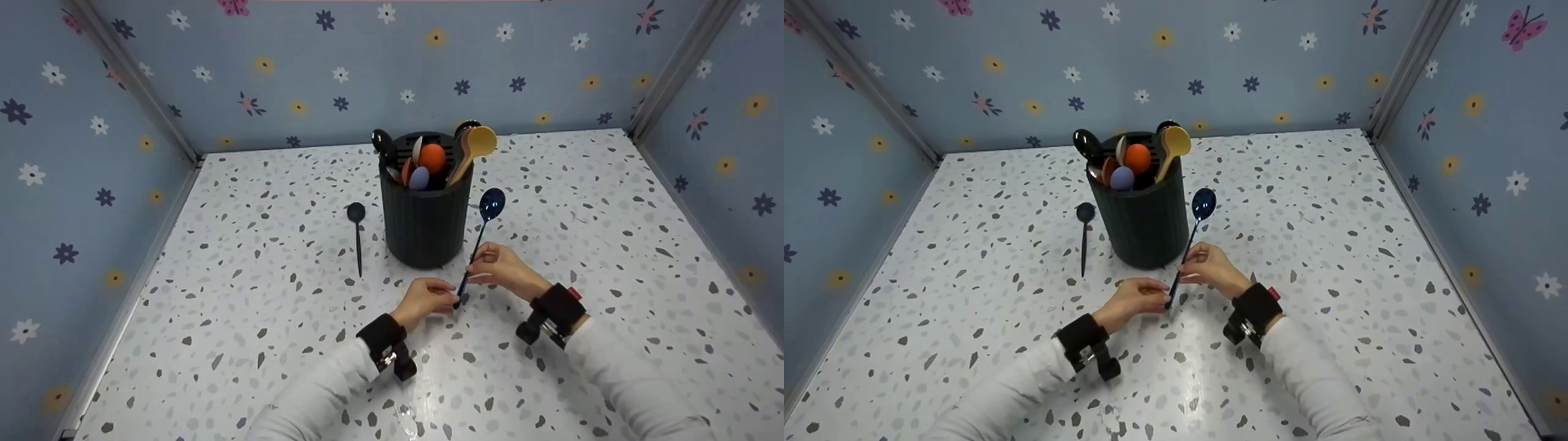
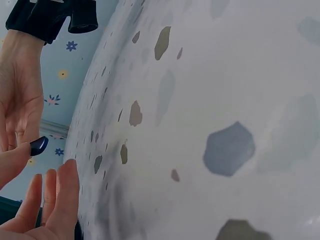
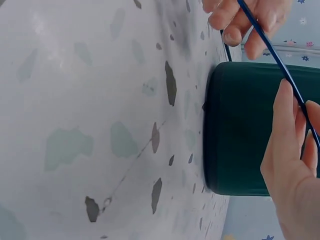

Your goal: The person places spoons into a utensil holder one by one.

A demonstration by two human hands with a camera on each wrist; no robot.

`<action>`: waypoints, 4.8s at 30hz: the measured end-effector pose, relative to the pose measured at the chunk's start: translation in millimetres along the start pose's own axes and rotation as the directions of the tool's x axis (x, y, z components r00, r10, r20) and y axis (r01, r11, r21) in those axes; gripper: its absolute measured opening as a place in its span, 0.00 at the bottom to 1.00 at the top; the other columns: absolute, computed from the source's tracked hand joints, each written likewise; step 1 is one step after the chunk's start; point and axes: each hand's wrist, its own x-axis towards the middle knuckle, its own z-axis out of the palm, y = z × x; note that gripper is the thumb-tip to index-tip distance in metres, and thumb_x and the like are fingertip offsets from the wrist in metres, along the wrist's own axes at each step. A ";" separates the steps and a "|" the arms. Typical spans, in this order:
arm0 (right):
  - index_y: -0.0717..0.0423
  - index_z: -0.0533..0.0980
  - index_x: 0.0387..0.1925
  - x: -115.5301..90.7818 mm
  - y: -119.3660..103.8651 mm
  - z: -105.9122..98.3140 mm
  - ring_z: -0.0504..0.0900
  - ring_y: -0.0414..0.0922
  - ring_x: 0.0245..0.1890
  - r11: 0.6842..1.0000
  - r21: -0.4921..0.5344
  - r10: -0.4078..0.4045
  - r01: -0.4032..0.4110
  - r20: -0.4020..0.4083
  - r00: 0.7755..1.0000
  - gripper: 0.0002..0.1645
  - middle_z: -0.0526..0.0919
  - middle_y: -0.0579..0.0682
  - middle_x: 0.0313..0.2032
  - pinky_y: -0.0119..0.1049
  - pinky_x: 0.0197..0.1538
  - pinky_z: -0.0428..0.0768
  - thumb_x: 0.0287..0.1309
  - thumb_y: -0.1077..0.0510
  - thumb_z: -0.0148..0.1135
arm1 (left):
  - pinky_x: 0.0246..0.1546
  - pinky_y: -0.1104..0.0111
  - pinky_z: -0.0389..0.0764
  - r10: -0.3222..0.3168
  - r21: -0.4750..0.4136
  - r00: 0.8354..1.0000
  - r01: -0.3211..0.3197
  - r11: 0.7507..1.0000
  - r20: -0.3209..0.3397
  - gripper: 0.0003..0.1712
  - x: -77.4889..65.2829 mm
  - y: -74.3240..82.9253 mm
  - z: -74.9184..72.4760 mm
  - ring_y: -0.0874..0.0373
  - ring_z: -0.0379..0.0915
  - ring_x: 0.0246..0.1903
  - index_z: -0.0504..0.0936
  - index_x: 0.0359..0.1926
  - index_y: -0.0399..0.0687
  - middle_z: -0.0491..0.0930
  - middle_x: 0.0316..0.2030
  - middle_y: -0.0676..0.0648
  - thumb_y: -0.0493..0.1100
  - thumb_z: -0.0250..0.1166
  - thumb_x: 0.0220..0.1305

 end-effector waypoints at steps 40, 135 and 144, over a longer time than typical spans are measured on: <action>0.70 0.71 0.44 -23.8 -103.8 11.4 0.79 0.44 0.39 0.928 -0.319 -0.191 0.193 0.038 0.981 0.20 0.79 0.53 0.37 0.38 0.46 0.79 0.57 0.57 0.56 | 0.33 0.68 0.82 0.184 0.234 0.968 -0.221 0.947 0.170 0.10 -17.0 71.8 -4.4 0.62 0.75 0.27 0.77 0.37 0.26 0.79 0.30 0.38 0.26 0.61 0.50; 0.76 0.73 0.40 10.0 -160.8 -3.2 0.81 0.40 0.27 0.861 -0.466 -0.291 0.202 -0.127 0.948 0.18 0.82 0.49 0.25 0.30 0.35 0.81 0.53 0.62 0.59 | 0.29 0.71 0.81 0.511 0.452 0.856 -0.426 0.783 -0.078 0.07 -5.7 163.5 -45.6 0.53 0.77 0.26 0.80 0.34 0.31 0.79 0.30 0.39 0.31 0.61 0.53; 0.77 0.72 0.41 11.2 -140.4 -6.4 0.81 0.41 0.28 0.889 -0.417 -0.251 0.188 -0.103 0.962 0.17 0.81 0.49 0.26 0.32 0.36 0.81 0.54 0.64 0.58 | 0.29 0.69 0.82 0.481 0.434 0.871 -0.398 0.808 -0.097 0.07 -7.0 139.4 -64.6 0.55 0.77 0.25 0.80 0.34 0.31 0.80 0.30 0.39 0.31 0.61 0.54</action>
